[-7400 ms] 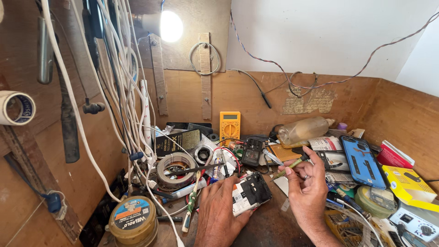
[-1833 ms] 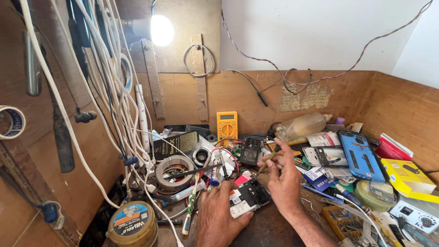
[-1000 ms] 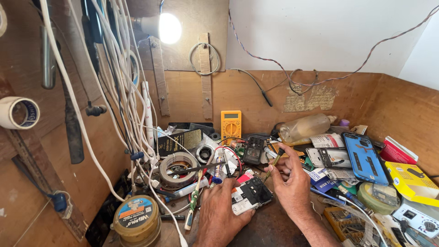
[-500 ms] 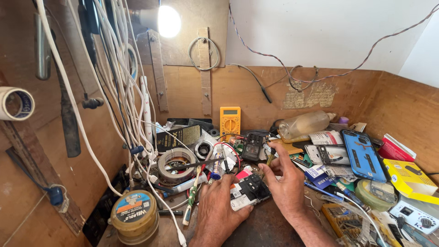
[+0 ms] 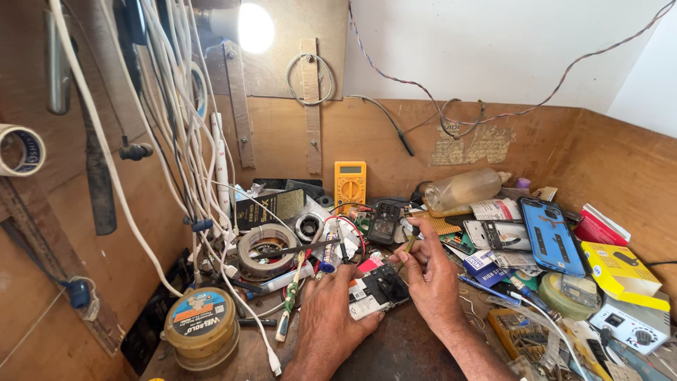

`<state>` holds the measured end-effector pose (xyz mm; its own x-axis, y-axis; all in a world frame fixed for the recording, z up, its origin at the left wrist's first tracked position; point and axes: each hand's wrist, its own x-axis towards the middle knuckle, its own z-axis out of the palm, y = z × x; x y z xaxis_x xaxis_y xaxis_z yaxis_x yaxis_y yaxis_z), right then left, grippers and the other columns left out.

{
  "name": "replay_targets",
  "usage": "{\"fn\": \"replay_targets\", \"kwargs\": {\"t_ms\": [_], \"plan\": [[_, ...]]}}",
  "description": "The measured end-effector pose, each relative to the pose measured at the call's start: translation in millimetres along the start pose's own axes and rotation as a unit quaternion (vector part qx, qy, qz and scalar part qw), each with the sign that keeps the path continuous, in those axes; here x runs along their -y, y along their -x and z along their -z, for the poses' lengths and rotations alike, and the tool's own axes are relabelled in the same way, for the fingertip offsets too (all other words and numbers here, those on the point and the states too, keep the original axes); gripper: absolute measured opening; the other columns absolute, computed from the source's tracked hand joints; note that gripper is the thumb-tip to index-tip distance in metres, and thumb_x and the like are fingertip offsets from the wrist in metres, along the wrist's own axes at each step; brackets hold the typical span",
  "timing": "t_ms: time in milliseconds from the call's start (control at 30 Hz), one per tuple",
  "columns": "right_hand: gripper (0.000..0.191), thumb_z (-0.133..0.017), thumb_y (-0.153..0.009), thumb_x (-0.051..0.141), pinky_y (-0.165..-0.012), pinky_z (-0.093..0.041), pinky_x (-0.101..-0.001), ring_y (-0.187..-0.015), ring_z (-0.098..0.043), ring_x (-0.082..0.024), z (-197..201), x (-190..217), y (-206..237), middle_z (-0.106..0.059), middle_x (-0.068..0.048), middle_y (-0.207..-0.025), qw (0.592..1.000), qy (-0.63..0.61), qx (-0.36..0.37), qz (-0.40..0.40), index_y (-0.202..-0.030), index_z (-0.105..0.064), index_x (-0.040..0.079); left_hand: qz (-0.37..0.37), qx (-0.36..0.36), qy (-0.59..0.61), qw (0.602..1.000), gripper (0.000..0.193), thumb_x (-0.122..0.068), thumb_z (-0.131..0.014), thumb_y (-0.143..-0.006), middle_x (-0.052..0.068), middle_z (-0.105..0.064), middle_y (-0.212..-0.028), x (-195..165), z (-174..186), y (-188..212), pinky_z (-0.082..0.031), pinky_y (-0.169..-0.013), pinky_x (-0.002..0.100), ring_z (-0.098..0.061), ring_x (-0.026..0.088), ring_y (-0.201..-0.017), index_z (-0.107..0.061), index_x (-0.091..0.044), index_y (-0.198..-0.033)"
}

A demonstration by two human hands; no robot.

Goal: The person holds a disassembled mobile phone and uses a small screwdriver to manipulate internal components. The person repeatedly pries and adjusts parts inside the phone chassis while handling the device with both hands.

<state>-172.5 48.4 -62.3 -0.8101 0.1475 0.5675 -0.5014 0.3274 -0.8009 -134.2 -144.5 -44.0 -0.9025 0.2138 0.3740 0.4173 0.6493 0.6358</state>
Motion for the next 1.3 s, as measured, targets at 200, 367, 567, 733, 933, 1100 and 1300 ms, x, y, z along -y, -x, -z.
{"fn": "replay_targets", "kwargs": {"t_ms": [200, 367, 567, 733, 933, 1100, 1300], "plan": [[0.065, -0.078, -0.084, -0.002, -0.065, -0.055, -0.0272, -0.067, -0.06, -0.01, 0, -1, 1, -0.06, -0.002, -0.072, 0.993, 0.103, -0.049, 0.024, -0.142, -0.054, 0.015, 0.011, 0.011, -0.015, 1.0, 0.067, -0.029, -0.092, -0.064, 0.013, -0.068, -0.109, 2, -2, 2, -0.042, -0.09, 0.046, -0.06, 0.034, -0.102, -0.058, -0.01, -0.118], [0.065, -0.072, -0.087, -0.007, -0.069, -0.056, -0.0275, -0.073, -0.061, -0.011, 0, -10, 1, -0.057, -0.003, -0.077, 0.997, 0.062, -0.041, 0.013, -0.145, -0.053, 0.015, -0.002, 0.002, -0.011, 1.0, 0.075, -0.028, -0.092, -0.061, 0.012, -0.069, -0.107, 3, -3, 0, -0.042, -0.09, 0.046, -0.061, 0.032, -0.102, -0.057, -0.01, -0.126], [0.066, -0.056, -0.094, -0.01, -0.083, -0.06, -0.028, -0.087, -0.073, -0.013, 4, -11, 2, -0.073, -0.006, -0.088, 0.998, -0.051, 0.018, -0.03, -0.151, -0.04, 0.018, 0.01, 0.007, -0.021, 1.0, 0.071, -0.029, -0.091, -0.063, 0.012, -0.068, -0.106, 2, -2, 3, -0.043, -0.091, 0.045, -0.06, 0.032, -0.102, -0.058, -0.011, -0.123], [0.072, -0.071, -0.086, -0.003, -0.076, -0.058, -0.027, -0.082, -0.07, -0.011, 5, 0, -1, -0.071, -0.003, -0.085, 1.0, 0.024, -0.003, -0.017, -0.149, -0.043, 0.02, -0.012, -0.011, -0.005, 1.0, 0.072, -0.028, -0.092, -0.061, 0.013, -0.068, -0.105, 2, -2, 3, -0.042, -0.091, 0.046, -0.06, 0.033, -0.102, -0.058, -0.01, -0.122], [0.069, -0.081, -0.083, 0.001, -0.058, -0.051, -0.0252, -0.063, -0.058, -0.007, -3, -2, -1, -0.058, 0.0, -0.068, 0.994, 0.094, -0.049, -0.005, -0.143, -0.052, 0.02, -0.027, -0.03, -0.001, 0.999, 0.07, -0.027, -0.092, -0.06, 0.013, -0.069, -0.105, 6, -8, 1, -0.044, -0.088, 0.047, -0.061, 0.034, -0.098, -0.058, -0.009, -0.119], [0.067, -0.076, -0.087, -0.002, -0.059, -0.046, -0.0252, -0.065, -0.051, -0.006, -1, -14, -2, -0.051, 0.001, -0.071, 0.997, 0.068, -0.032, 0.003, -0.146, -0.051, 0.018, -0.012, -0.011, -0.02, 1.0, 0.066, -0.029, -0.091, -0.063, 0.013, -0.07, -0.102, 8, -10, -1, -0.044, -0.087, 0.046, -0.063, 0.033, -0.097, -0.059, -0.008, -0.117], [0.067, -0.064, -0.092, -0.004, -0.075, -0.059, -0.0245, -0.078, -0.07, -0.009, 8, -13, -2, -0.066, -0.001, -0.076, 0.999, -0.009, 0.04, -0.013, -0.151, -0.039, 0.019, 0.0, 0.004, -0.011, 1.0, 0.07, -0.029, -0.091, -0.061, 0.013, -0.07, -0.103, 3, -6, 2, -0.044, -0.088, 0.045, -0.063, 0.033, -0.098, -0.058, -0.008, -0.119]]}}
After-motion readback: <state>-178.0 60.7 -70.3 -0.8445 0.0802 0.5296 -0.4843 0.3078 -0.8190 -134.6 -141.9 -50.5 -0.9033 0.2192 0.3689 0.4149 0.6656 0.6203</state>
